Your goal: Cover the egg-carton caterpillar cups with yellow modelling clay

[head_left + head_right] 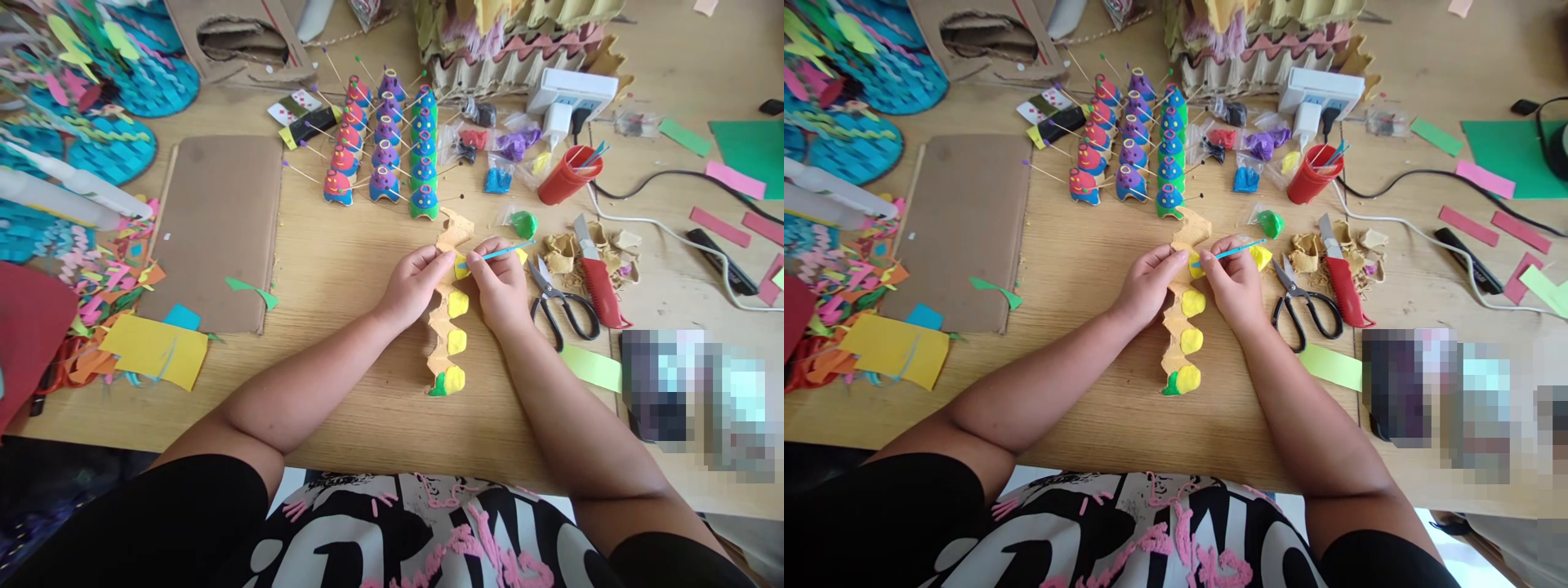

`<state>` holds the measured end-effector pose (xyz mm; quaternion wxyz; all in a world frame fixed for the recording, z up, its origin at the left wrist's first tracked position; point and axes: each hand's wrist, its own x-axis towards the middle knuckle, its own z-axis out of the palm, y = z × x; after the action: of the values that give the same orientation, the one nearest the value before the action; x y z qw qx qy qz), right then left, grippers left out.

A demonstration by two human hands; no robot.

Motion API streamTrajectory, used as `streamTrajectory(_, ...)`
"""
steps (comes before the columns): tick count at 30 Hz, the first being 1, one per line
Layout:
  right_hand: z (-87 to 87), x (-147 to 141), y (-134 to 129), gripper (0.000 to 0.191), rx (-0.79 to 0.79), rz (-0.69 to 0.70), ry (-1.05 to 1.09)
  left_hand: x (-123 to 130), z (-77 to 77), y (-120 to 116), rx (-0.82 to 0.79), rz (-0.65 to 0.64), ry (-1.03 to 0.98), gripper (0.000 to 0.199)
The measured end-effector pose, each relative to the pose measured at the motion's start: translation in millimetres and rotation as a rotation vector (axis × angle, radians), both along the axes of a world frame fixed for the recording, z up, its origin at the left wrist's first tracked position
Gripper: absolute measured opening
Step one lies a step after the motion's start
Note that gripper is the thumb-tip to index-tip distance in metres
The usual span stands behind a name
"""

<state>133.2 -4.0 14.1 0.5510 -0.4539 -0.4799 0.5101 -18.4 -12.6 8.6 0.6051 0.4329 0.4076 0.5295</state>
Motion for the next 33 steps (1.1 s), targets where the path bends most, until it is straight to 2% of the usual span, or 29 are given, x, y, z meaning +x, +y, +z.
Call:
streamTrajectory(5,-0.6,0.0,1.1,0.061,0.079,-0.019,-0.121,0.1,-0.6,-1.5,0.028,0.051,0.042,0.047)
streamTrajectory(12,-0.6,-0.3,1.7,0.060,0.146,-0.030,-0.217,1.3,-0.7,1.2,-0.001,0.063,-0.003,0.041)
streamTrajectory(20,1.2,3.6,2.9,0.058,0.093,0.013,-0.264,-0.3,0.9,2.9,-0.008,0.043,0.013,0.042)
streamTrajectory(33,1.4,3.1,3.4,0.056,0.100,0.002,-0.292,-0.2,1.6,1.7,-0.028,0.041,0.004,0.044)
